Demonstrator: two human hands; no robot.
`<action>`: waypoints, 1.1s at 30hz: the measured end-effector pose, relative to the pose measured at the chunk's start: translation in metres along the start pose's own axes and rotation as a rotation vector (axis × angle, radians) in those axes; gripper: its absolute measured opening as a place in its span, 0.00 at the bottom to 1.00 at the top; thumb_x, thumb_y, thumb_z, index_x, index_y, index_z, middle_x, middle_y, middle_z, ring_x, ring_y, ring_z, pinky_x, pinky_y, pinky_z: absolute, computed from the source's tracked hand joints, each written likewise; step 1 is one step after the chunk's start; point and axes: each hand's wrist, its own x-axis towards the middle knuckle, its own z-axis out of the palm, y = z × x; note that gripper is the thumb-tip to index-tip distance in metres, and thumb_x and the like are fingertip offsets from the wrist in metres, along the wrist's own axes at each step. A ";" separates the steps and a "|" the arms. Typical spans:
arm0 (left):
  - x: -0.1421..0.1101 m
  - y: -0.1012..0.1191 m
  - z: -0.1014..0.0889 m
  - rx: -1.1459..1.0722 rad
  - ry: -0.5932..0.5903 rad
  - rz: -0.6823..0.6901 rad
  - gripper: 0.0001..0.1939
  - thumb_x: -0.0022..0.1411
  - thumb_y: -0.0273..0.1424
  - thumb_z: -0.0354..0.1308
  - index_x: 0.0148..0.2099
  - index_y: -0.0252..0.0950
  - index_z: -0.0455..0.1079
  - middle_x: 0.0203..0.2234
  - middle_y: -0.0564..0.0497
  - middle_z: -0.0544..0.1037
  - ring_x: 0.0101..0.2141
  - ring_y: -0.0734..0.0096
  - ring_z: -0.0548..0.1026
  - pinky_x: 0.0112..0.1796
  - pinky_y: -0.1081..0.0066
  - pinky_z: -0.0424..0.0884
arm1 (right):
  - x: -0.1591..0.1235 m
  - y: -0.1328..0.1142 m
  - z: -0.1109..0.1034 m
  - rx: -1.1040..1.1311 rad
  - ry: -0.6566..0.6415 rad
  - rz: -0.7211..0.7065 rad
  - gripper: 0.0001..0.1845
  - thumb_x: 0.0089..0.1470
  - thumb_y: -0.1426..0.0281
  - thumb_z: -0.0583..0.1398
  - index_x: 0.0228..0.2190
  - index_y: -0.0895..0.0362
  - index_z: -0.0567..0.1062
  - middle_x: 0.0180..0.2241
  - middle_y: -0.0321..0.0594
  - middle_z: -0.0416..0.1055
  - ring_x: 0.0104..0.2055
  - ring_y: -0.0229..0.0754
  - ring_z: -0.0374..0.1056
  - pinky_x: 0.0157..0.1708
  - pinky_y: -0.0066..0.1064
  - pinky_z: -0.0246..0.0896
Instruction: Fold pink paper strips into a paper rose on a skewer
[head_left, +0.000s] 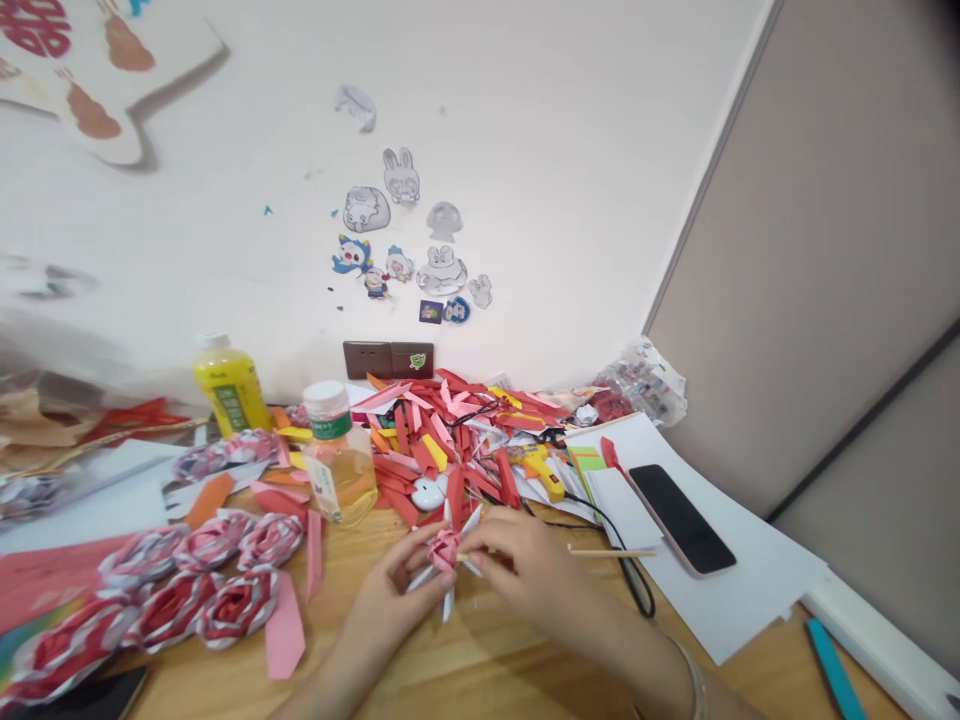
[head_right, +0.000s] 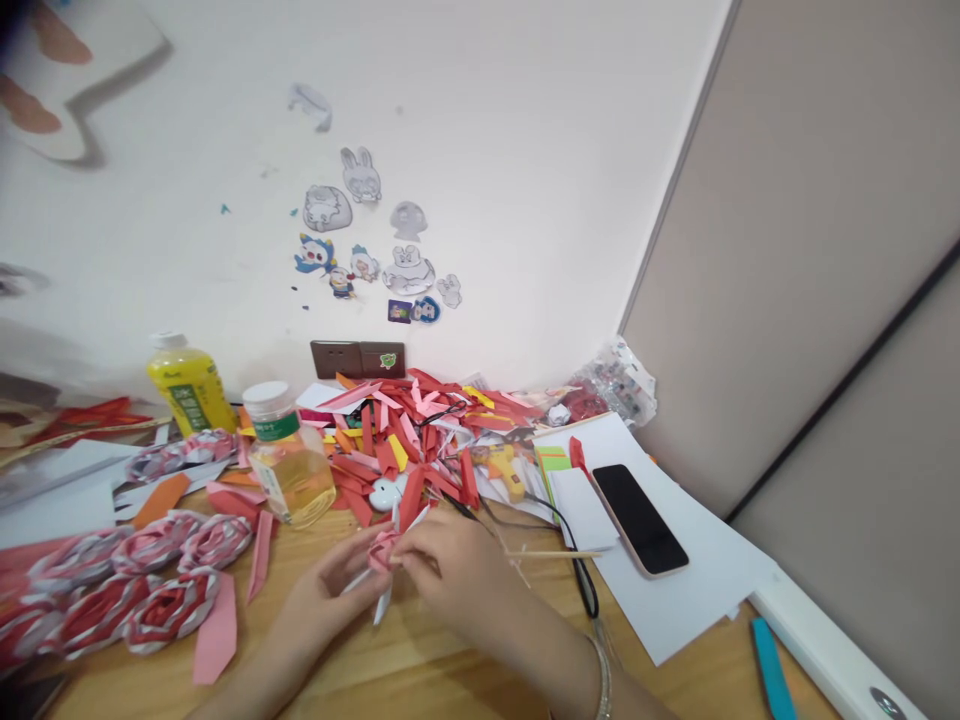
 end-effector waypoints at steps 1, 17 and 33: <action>0.000 0.000 0.001 0.012 -0.001 0.003 0.28 0.36 0.39 0.69 0.42 0.35 0.72 0.35 0.44 0.80 0.40 0.55 0.76 0.42 0.61 0.72 | 0.000 0.002 0.003 -0.009 0.004 0.014 0.10 0.53 0.78 0.55 0.33 0.55 0.75 0.34 0.36 0.72 0.37 0.36 0.66 0.38 0.26 0.56; -0.001 -0.015 0.000 0.118 -0.043 0.078 0.22 0.45 0.36 0.65 0.44 0.37 0.71 0.38 0.48 0.80 0.40 0.59 0.77 0.42 0.65 0.72 | 0.000 0.006 0.022 0.104 0.059 0.169 0.06 0.51 0.76 0.58 0.31 0.56 0.74 0.30 0.36 0.73 0.33 0.37 0.68 0.33 0.26 0.58; -0.001 -0.015 0.001 0.201 -0.030 0.121 0.20 0.47 0.33 0.63 0.44 0.36 0.71 0.37 0.48 0.80 0.39 0.60 0.77 0.41 0.67 0.73 | -0.003 0.007 0.030 -0.287 0.091 0.073 0.06 0.51 0.78 0.57 0.25 0.58 0.72 0.29 0.37 0.68 0.31 0.38 0.63 0.29 0.27 0.52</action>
